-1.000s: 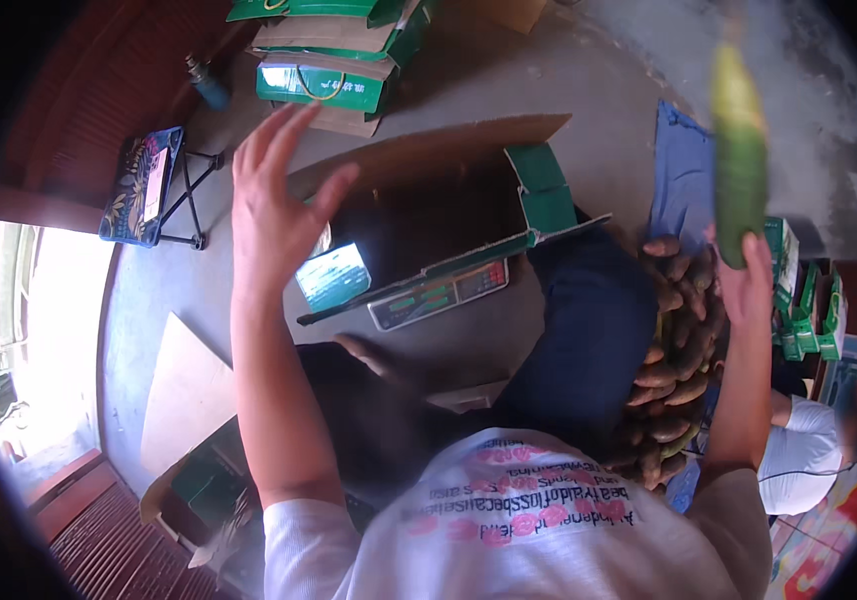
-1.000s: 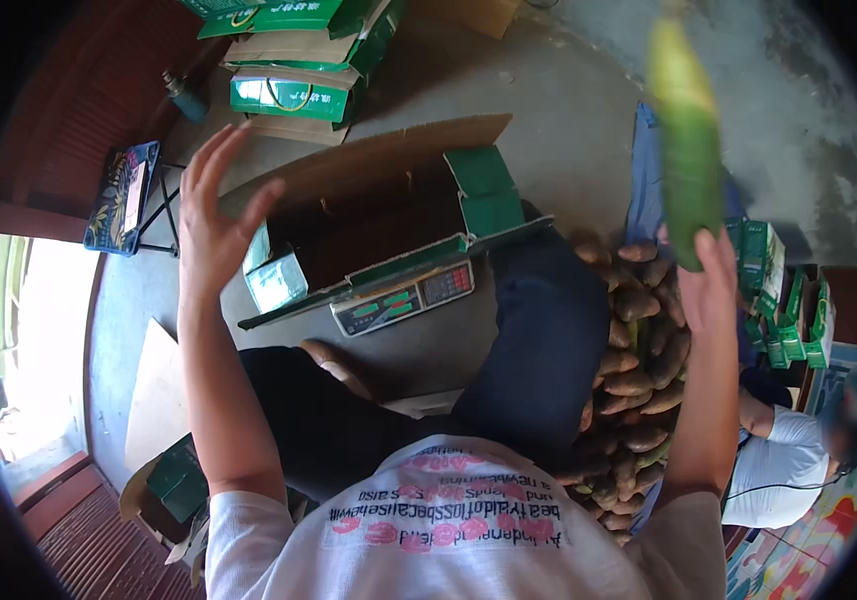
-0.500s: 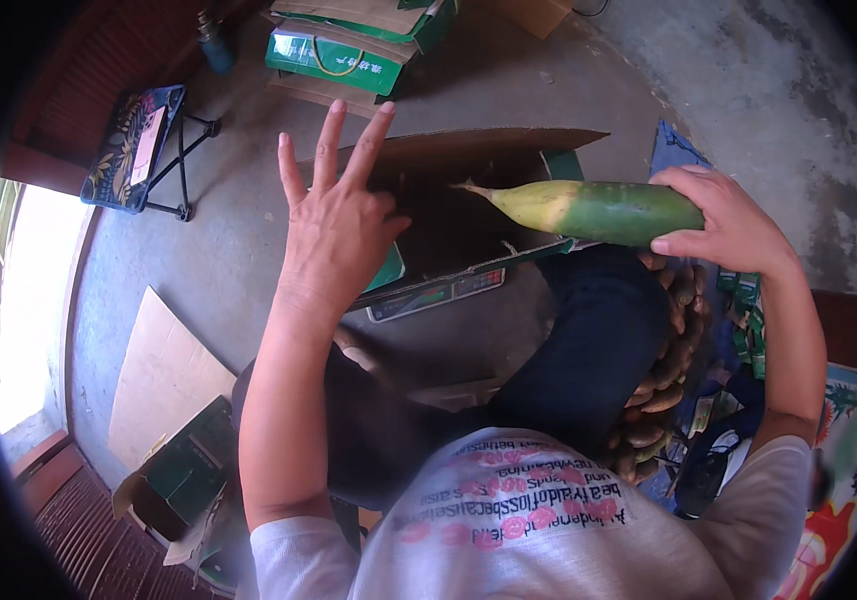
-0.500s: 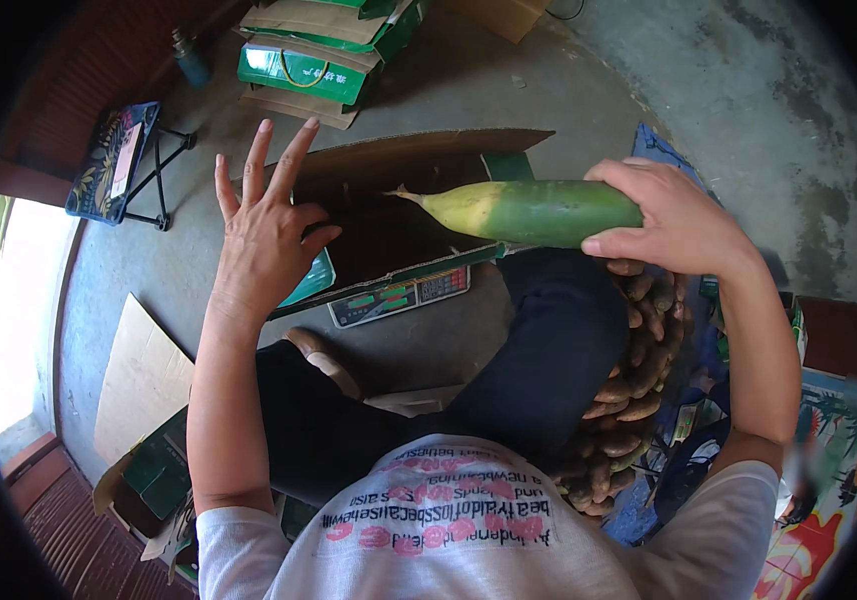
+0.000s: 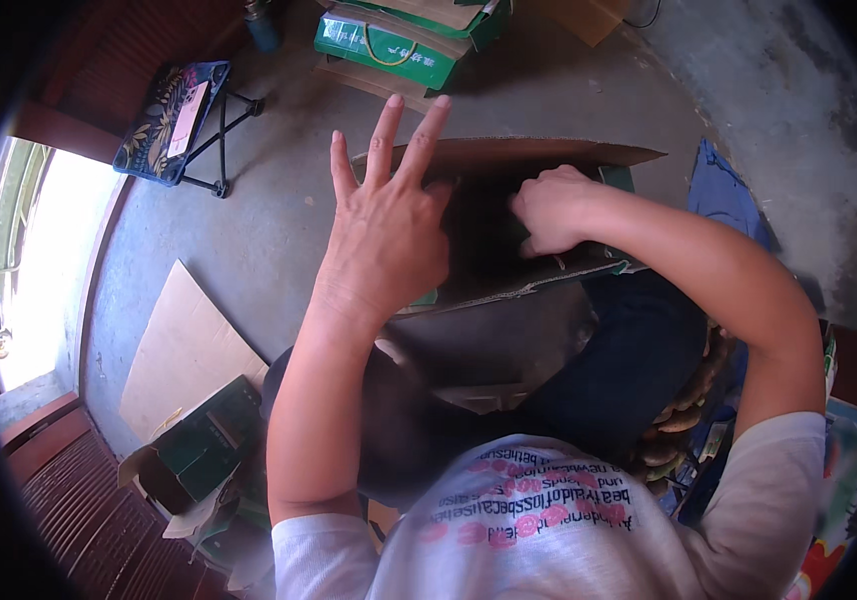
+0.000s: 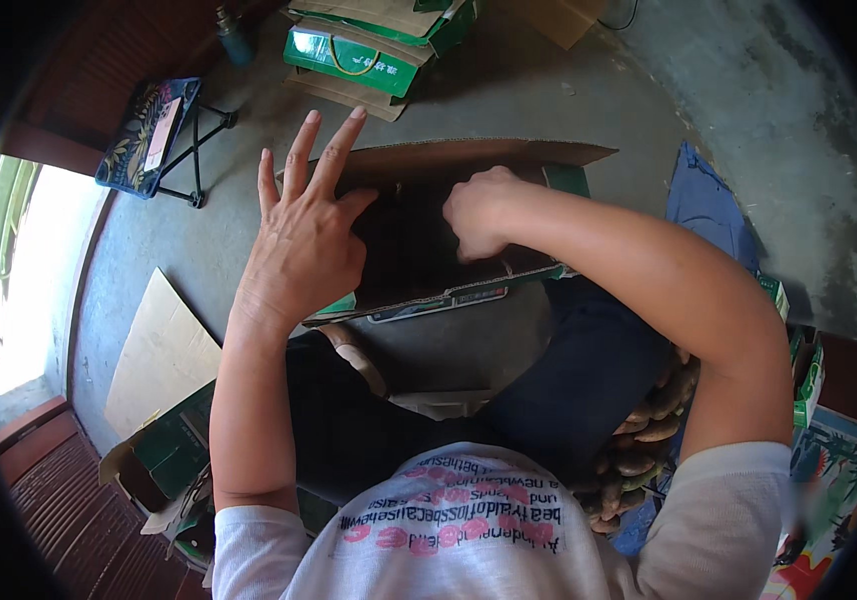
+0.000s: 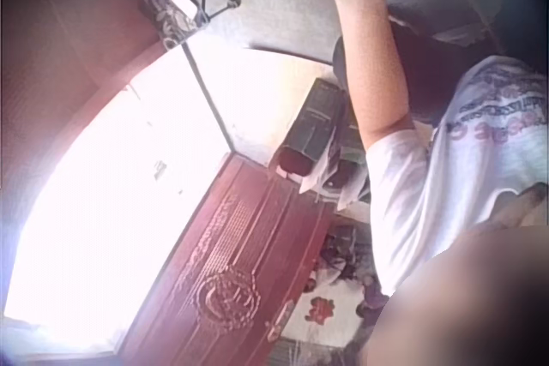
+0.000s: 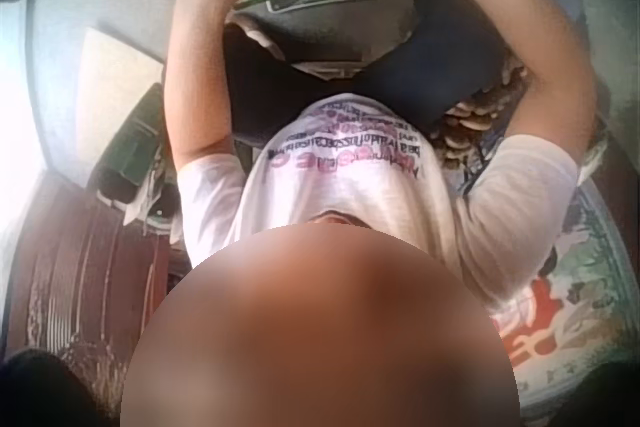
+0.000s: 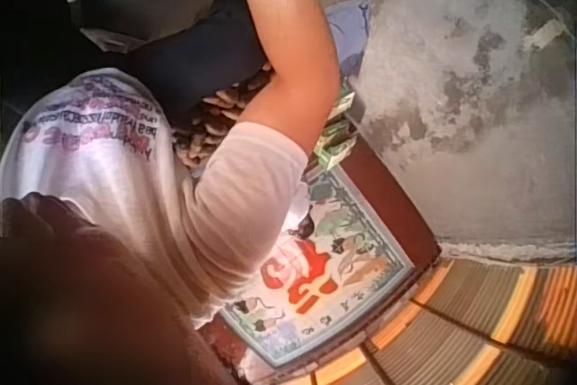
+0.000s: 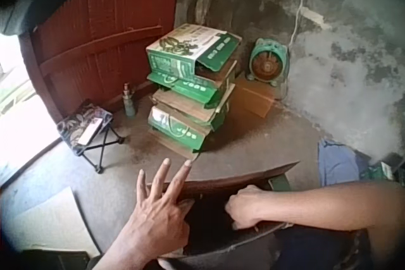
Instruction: Sort and pack radishes into boxes.
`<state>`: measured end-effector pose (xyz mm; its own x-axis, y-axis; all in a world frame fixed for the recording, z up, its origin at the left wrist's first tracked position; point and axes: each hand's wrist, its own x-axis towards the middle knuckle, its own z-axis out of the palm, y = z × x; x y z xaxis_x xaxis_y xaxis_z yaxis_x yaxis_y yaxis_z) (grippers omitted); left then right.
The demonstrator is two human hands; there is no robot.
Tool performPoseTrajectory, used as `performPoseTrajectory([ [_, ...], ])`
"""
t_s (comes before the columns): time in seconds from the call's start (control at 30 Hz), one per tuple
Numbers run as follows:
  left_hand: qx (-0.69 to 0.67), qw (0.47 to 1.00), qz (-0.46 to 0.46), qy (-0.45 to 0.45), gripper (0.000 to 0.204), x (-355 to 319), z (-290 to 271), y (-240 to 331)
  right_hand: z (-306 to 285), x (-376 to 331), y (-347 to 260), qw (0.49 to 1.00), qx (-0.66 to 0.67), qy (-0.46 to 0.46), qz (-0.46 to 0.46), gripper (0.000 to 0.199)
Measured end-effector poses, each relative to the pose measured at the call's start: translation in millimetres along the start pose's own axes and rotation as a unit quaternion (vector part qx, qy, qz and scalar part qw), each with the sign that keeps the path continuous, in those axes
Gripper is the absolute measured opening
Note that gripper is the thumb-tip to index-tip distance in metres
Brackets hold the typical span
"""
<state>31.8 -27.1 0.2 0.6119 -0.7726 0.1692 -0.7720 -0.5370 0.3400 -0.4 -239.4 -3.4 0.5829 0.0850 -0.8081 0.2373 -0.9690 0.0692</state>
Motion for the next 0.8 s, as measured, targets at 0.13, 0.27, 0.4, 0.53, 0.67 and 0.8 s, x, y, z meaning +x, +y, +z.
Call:
performPoseTrajectory([
  [0.13, -0.013, 0.999, -0.033, -0.017, 0.059, -3, -2, -6, 3, 31, -8, 0.999, -0.001, -0.040, -0.001, 0.051],
  [0.27, -0.066, 0.997, -0.026, -0.015, 0.065, -4, -3, -11, 38, 83, 9, 0.987, 0.107, -0.122, -0.016, 0.051],
  [0.4, -0.060, 0.998, -0.007, -0.013, 0.067, -2, 1, -15, 80, 105, 33, 0.978, 0.138, -0.048, -0.149, 0.056],
  [0.53, -0.057, 0.997, 0.010, -0.047, 0.067, 0, -3, -11, 28, 38, 32, 0.947, 0.229, -0.058, -0.217, 0.061],
  [0.67, -0.071, 0.996, 0.033, -0.047, 0.063, 2, -1, 0, 12, -72, 48, 0.837, 0.450, 0.139, -0.277, 0.045],
  [0.8, -0.050, 0.997, 0.053, -0.039, 0.065, 10, 11, 10, 73, -175, 101, 0.685, 0.546, 0.439, -0.200, 0.035],
])
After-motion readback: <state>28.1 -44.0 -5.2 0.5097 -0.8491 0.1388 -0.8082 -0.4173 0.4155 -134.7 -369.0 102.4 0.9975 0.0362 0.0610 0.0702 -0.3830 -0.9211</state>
